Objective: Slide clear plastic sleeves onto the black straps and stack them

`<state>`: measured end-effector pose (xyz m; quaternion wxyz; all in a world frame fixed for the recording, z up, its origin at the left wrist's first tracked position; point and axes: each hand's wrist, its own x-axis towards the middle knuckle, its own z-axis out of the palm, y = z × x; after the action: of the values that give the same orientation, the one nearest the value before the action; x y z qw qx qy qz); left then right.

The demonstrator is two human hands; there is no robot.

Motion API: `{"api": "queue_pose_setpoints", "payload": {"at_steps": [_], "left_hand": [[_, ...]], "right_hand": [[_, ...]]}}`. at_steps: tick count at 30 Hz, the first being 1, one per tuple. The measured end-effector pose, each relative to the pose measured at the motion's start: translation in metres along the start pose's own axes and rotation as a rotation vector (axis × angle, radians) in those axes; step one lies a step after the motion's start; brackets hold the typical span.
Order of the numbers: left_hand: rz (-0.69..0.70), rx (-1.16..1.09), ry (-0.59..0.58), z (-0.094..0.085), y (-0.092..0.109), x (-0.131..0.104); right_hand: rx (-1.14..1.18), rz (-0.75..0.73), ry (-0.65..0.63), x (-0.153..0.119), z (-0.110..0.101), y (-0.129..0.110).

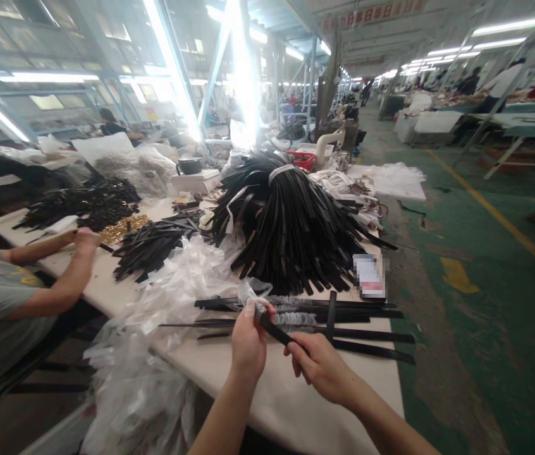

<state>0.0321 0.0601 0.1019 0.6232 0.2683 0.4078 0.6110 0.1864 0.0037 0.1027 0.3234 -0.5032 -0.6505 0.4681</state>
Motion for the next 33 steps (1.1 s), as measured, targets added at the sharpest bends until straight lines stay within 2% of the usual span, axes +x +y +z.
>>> {"api": "queue_pose_setpoints", "payload": {"at_steps": [3, 6, 8, 11, 13, 15, 17, 22, 24, 27, 29, 31, 33], "left_hand": [[0.158, 0.187, -0.034, 0.014, -0.008, -0.034], [0.144, 0.354, -0.157, 0.018, -0.009, -0.059], [0.222, 0.396, -0.165, 0.015, -0.005, -0.059], [0.405, 0.371, -0.054, 0.011, 0.001, -0.044], [0.349, 0.374, -0.06, 0.012, -0.002, -0.036], [0.199, 0.419, -0.135, 0.014, -0.009, -0.034], [0.117, 0.463, -0.187, 0.017, -0.013, -0.032], [0.249, 0.375, -0.055, 0.022, -0.013, -0.021], [0.184, 0.37, -0.071, 0.024, -0.019, -0.022], [0.044, 0.419, -0.175, 0.025, -0.026, -0.026], [0.085, 0.411, -0.164, 0.023, -0.025, -0.022], [0.172, 0.369, -0.095, 0.022, -0.022, -0.018], [0.179, 0.336, -0.052, 0.023, -0.023, -0.018]], "right_hand": [[0.033, -0.042, 0.045, -0.004, 0.0, -0.014], [0.102, -0.133, 0.043, -0.011, -0.002, -0.022], [0.105, -0.194, 0.033, -0.014, -0.003, -0.022], [0.057, -0.221, 0.015, -0.011, -0.003, -0.014], [0.066, -0.181, 0.021, -0.005, 0.0, -0.007], [0.11, -0.129, 0.063, 0.001, 0.001, -0.001], [0.14, -0.109, 0.089, 0.005, 0.0, 0.003], [0.094, -0.071, 0.005, 0.008, -0.01, 0.01], [0.081, -0.043, 0.041, 0.009, -0.011, 0.011], [0.137, -0.045, 0.066, 0.009, -0.011, 0.012], [0.188, -0.037, 0.014, 0.007, -0.01, 0.012], [0.188, -0.015, -0.028, 0.005, -0.01, 0.011], [0.145, -0.012, 0.005, 0.004, -0.009, 0.009]]}}
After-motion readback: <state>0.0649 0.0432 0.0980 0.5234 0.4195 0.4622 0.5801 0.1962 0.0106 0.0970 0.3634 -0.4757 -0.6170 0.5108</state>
